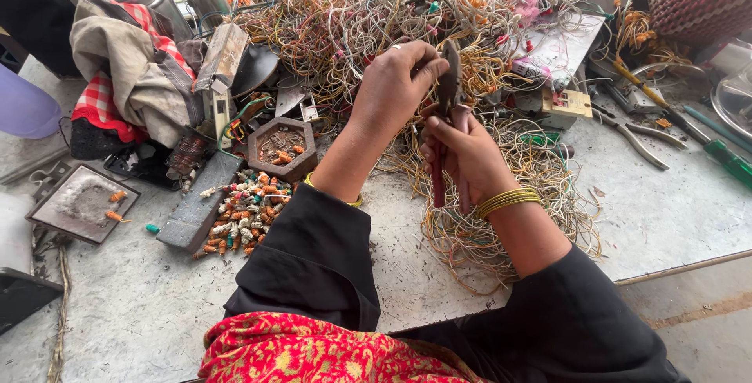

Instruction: The person uses pliers to strip insulation from small wires and removes small orange cylindrical components from the wire ends. The person repeatedly picks up wires from a large pile, strips them, and drops the components onto the table.

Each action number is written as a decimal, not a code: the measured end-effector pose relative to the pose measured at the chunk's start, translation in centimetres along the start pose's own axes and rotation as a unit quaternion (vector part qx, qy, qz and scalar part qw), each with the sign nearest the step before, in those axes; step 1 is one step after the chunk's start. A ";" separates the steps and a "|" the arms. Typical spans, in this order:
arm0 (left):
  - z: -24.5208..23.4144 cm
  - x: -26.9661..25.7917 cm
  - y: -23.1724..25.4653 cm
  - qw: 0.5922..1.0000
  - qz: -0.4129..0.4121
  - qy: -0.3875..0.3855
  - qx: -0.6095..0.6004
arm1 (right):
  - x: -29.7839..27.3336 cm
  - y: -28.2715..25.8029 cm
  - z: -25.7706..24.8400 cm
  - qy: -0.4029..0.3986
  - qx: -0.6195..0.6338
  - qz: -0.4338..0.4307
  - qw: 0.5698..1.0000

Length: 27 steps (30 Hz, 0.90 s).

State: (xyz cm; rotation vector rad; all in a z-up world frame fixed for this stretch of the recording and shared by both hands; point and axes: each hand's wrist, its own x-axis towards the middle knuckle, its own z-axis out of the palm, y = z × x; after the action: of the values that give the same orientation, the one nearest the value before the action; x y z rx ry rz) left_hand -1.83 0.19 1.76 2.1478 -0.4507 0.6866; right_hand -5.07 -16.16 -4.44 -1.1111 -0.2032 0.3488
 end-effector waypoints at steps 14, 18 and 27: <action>-13.8 -2.0 2.8 0.878 -0.233 -0.199 0.367 | -1.0 -2.0 -1.1 -0.026 0.154 -0.062 0.986; -14.2 -2.2 2.8 0.897 -0.197 -0.138 0.371 | -1.2 -2.6 -1.4 -0.051 0.144 -0.068 0.986; -3.8 0.5 -1.9 0.989 0.055 -0.022 0.133 | -2.7 -2.9 0.8 -0.181 0.108 -0.061 0.976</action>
State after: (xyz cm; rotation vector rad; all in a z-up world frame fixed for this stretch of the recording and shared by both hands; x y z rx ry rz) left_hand -1.68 4.36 2.88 2.4070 -0.5275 0.8004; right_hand -7.41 -17.61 -1.47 -0.8101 -0.5420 0.4509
